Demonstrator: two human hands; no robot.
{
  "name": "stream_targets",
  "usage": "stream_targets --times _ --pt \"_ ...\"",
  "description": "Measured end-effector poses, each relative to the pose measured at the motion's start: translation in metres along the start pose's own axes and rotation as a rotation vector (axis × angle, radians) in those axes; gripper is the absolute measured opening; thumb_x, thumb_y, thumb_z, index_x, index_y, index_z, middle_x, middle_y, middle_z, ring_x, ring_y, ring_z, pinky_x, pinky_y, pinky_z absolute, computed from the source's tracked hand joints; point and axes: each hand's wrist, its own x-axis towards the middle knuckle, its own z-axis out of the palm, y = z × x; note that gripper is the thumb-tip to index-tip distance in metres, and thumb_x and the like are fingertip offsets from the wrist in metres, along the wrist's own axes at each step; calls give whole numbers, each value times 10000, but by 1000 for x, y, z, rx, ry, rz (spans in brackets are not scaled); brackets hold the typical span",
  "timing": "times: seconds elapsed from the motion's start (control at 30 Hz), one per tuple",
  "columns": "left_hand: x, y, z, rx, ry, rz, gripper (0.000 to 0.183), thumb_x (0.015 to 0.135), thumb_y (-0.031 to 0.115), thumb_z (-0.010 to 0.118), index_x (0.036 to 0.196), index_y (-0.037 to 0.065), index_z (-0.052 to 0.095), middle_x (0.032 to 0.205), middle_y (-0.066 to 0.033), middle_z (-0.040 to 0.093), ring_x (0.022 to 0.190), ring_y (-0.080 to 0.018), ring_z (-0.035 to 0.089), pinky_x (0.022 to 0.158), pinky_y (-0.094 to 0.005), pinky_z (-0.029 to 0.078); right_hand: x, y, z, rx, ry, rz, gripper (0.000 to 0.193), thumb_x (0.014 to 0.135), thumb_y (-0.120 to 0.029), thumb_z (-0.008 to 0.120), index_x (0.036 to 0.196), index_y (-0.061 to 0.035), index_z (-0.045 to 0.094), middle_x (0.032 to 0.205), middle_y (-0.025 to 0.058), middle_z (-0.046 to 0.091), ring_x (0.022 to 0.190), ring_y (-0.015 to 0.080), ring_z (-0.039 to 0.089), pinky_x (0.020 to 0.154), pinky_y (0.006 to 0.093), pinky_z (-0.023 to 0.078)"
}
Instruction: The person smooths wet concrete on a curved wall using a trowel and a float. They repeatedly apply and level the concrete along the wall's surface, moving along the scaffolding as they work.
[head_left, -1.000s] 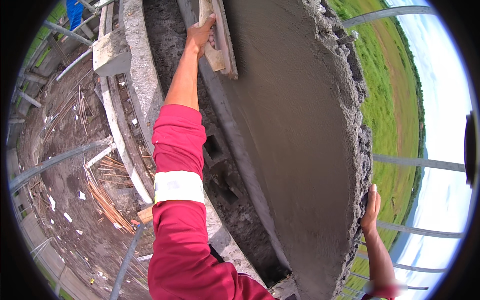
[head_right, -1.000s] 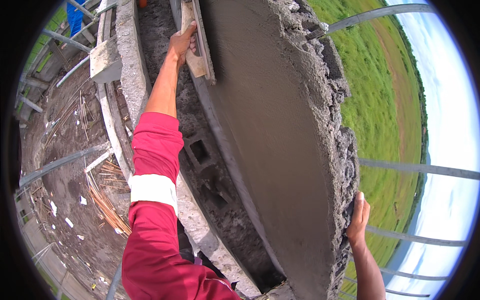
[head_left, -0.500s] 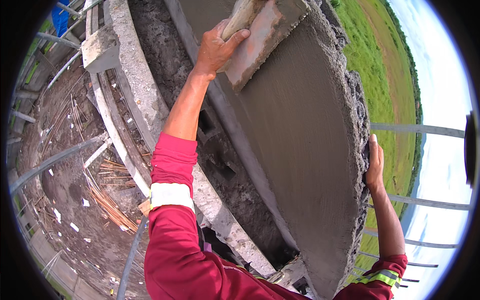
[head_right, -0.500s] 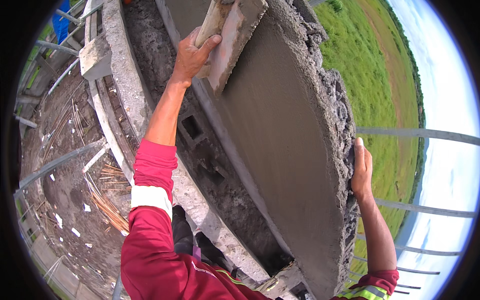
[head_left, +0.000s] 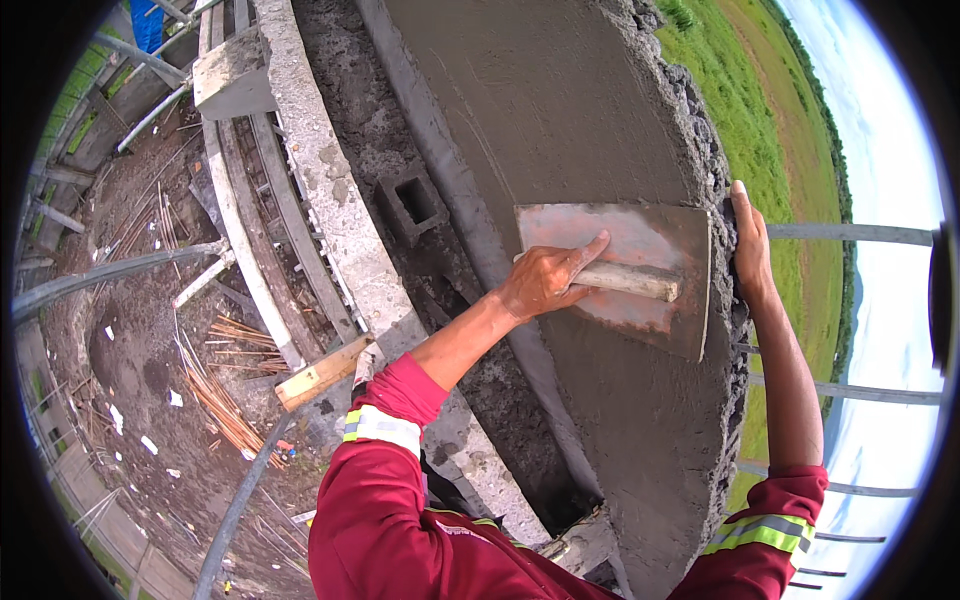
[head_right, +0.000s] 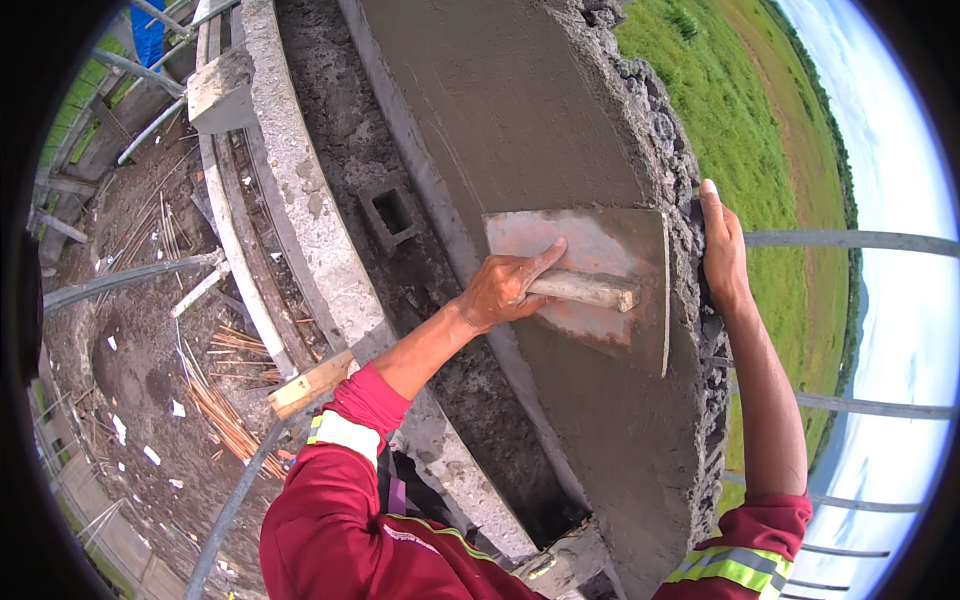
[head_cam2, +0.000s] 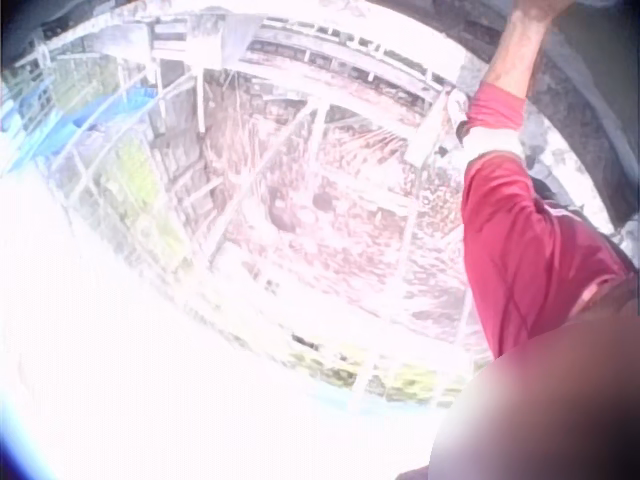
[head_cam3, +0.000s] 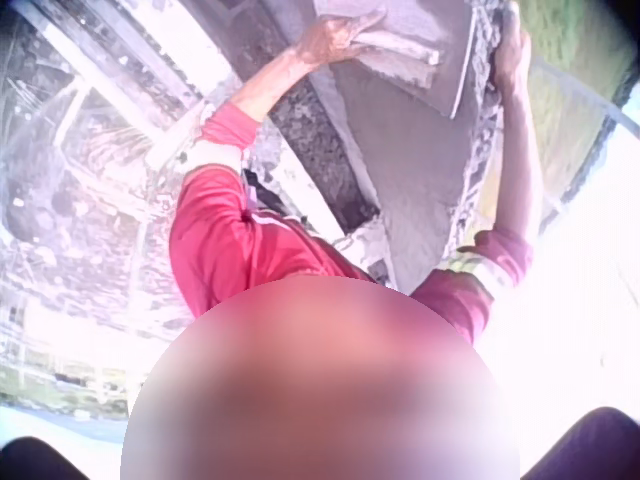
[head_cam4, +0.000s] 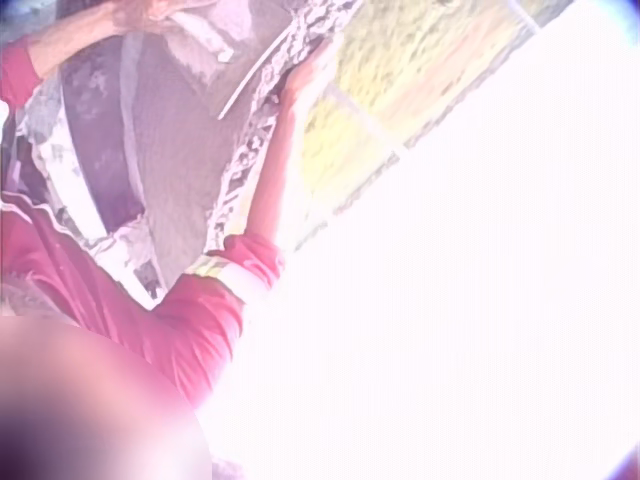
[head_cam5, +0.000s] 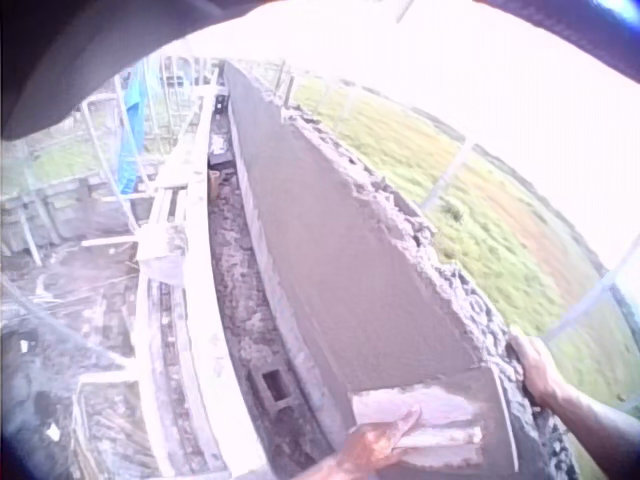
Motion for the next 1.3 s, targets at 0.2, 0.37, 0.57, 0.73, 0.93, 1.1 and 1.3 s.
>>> stream_targets --times 0.2,0.37,0.57,0.73,0.93,1.1,1.3 --pt "-83 76 73 -40 -227 -38 1040 669 152 844 1538 111 275 1056 -108 707 865 -317 690 772 -402 583 6 12 0 -14 6 -75 687 1006 -596 397 981 37 665 911 54 643 841 138 543 860 300 423" --pt "-127 128 80 -250 -139 -166 777 838 263 775 1485 90 383 1148 -142 687 996 -348 682 891 -414 551 6 7 3 -73 40 -99 722 1003 -619 374 1012 42 664 922 58 642 863 153 546 886 317 421" --pt "-94 55 18 -578 598 -994 421 935 404 673 1059 2 640 768 -46 647 605 -104 568 528 -285 483 3 3 1 -53 1 -89 737 1009 -607 373 993 74 655 876 106 640 853 181 553 879 351 434" --pt "-38 -84 -46 -688 867 -1041 378 925 397 688 912 31 595 624 -15 512 426 -128 469 378 -296 384 -2 -4 2 -12 -3 -74 694 1025 -565 379 988 70 655 881 102 650 850 172 556 878 333 433" --pt "17 -181 -82 -812 869 -1170 464 905 430 706 977 -15 595 698 -63 534 502 -156 493 432 -330 428 -2 -2 4 35 21 -79 615 1037 -514 409 825 33 592 769 41 562 754 143 470 775 320 414" --pt "37 -196 -96 -856 872 -1188 465 901 422 715 996 -16 590 704 -60 529 517 -154 487 444 -333 425 0 3 5 -20 44 -86 606 1044 -512 385 746 6 486 691 12 430 701 130 372 675 341 364" --pt "70 -184 -122 -940 823 -1163 445 888 419 734 973 11 576 688 -25 509 512 -142 464 467 -320 418 -1 2 5 -47 61 -95 595 1049 -477 386 769 31 519 696 53 490 706 156 420 697 347 392"
